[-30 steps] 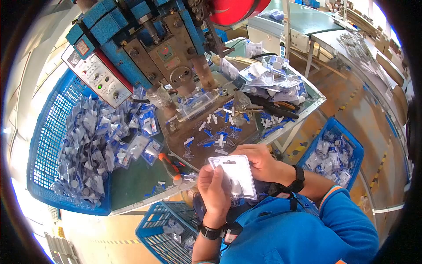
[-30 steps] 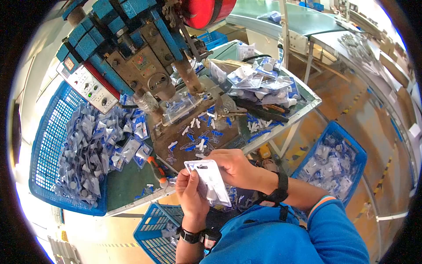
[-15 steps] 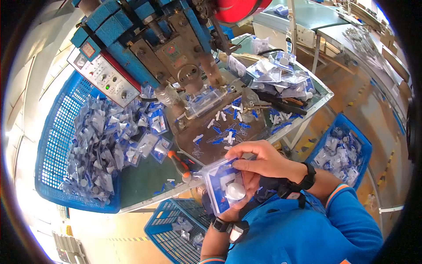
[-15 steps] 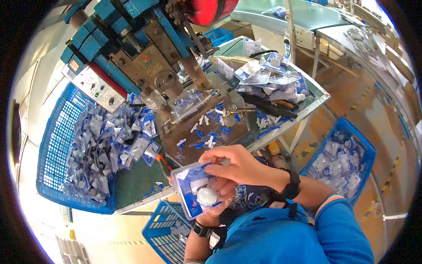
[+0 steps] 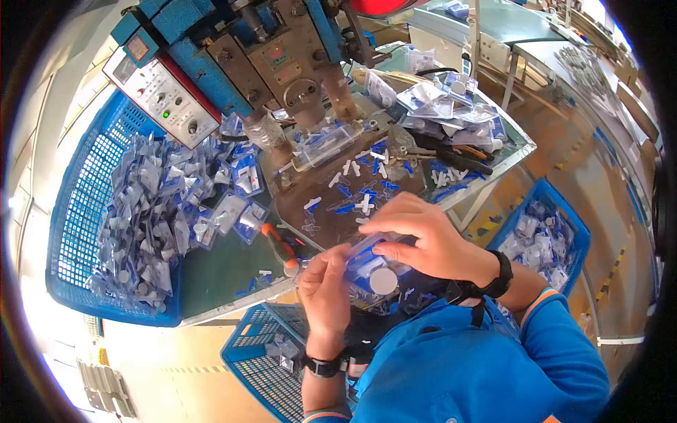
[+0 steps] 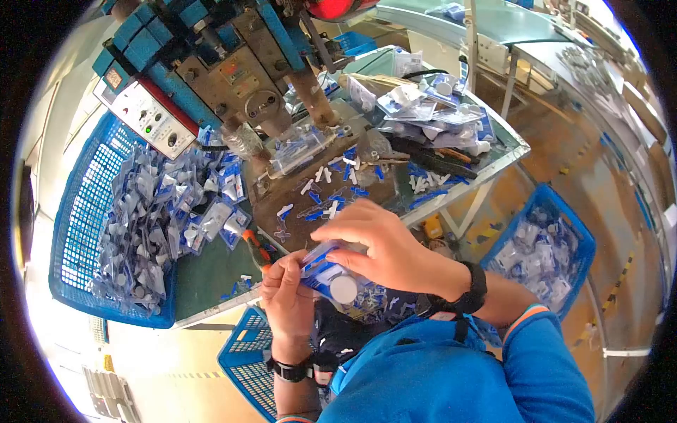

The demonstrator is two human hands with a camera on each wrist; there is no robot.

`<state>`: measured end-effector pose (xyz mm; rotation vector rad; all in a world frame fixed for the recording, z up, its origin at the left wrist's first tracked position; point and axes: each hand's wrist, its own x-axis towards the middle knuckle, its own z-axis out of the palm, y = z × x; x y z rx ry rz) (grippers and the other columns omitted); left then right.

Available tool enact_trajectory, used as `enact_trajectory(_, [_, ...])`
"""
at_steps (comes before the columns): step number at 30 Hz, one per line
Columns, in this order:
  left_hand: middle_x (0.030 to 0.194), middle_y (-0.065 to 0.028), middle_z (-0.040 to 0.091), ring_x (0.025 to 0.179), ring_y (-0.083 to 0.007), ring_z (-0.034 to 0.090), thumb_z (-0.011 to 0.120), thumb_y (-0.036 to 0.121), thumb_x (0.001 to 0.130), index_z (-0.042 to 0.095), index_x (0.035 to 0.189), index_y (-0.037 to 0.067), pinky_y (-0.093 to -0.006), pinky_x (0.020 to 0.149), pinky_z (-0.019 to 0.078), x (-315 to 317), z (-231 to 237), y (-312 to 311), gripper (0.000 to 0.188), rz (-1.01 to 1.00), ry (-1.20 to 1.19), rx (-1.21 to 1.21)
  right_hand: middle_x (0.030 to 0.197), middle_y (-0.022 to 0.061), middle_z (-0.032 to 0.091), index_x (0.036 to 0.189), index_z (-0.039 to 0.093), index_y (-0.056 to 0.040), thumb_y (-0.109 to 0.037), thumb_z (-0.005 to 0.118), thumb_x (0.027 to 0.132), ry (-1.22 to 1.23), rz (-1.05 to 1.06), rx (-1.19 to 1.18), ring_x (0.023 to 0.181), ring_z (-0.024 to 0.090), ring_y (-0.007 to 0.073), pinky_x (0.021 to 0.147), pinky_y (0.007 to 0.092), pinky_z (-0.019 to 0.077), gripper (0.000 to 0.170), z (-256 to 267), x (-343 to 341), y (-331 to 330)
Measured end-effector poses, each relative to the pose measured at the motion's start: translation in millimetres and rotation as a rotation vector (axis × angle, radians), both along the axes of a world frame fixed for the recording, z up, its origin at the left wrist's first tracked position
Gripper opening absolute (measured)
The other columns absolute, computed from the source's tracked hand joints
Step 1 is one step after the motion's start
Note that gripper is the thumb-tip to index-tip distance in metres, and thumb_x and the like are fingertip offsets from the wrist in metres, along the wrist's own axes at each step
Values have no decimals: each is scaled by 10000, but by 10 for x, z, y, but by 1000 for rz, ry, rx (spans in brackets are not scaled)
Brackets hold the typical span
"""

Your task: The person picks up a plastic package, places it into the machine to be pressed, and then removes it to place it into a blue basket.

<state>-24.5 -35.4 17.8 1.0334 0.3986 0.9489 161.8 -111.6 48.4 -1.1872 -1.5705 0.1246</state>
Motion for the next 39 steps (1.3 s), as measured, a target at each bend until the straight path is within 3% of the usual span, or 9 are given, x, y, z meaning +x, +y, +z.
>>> enact_trajectory(7, [1080,-101,689,971,-156,635,605,49,961,665,1095,-12,-287,892,494,167,-101,-131,159,168,-169,-101,910,-42,567,824,712,-225,-247,848,613,-393,-403,202,938,512,191,839,402,351,251,0,-224,-60])
enact_trajectory(13, [1057,-98,692,973,-171,647,604,34,952,667,1094,-11,-307,906,511,155,-78,-117,161,91,-173,-109,932,-60,577,823,703,-214,-224,789,620,-573,-423,230,944,517,184,828,408,351,221,-57,-203,-5])
enact_trajectory(19, [1020,-90,694,936,-161,639,634,-11,918,680,1043,-8,-296,875,501,190,-81,-173,133,123,-220,-149,953,-40,562,807,654,-131,-202,689,753,-631,-435,246,1002,501,162,882,384,337,96,-25,-270,18])
enact_trajectory(25, [991,-77,693,943,-158,640,607,23,941,678,1011,12,-302,844,519,213,-188,-177,100,110,-230,-192,932,-39,549,772,651,-130,-200,665,777,-732,-323,249,1040,485,163,921,378,347,71,-3,-228,53])
enact_trajectory(28, [987,-73,691,916,-146,630,634,8,923,691,999,22,-291,854,501,198,-129,-145,96,140,-243,-176,914,-39,552,797,659,-134,-204,651,790,-873,35,-31,1075,480,155,961,372,353,71,26,-273,-42])
enact_trajectory(29, [989,-71,690,918,-147,630,640,21,923,690,1004,25,-293,856,501,154,-31,-92,95,177,-218,-131,927,-40,579,839,673,-136,-220,640,804,-938,-13,182,1105,489,156,1004,388,345,97,-149,-319,-46])
enact_trajectory(32, [1013,-69,686,940,-174,634,657,71,924,681,1024,30,-325,875,500,60,35,141,110,195,-212,-126,977,-34,604,901,692,-132,-242,642,818,-834,-69,181,1123,494,161,1038,417,324,146,19,-338,-235])
enact_trajectory(36, [1018,-62,684,977,-191,634,652,127,938,674,1023,35,-358,922,490,95,7,226,127,130,-284,-157,1127,-20,626,937,707,-120,-213,694,810,-580,211,-3,1142,504,177,1046,441,312,158,43,-379,-378])
enact_trajectory(39, [1061,-72,672,989,-199,632,656,149,938,659,1026,34,-367,932,490,105,43,212,145,156,-280,-184,1178,16,617,1031,689,-80,-227,719,816,-556,128,30,1123,529,207,1023,451,343,262,95,-145,-443])
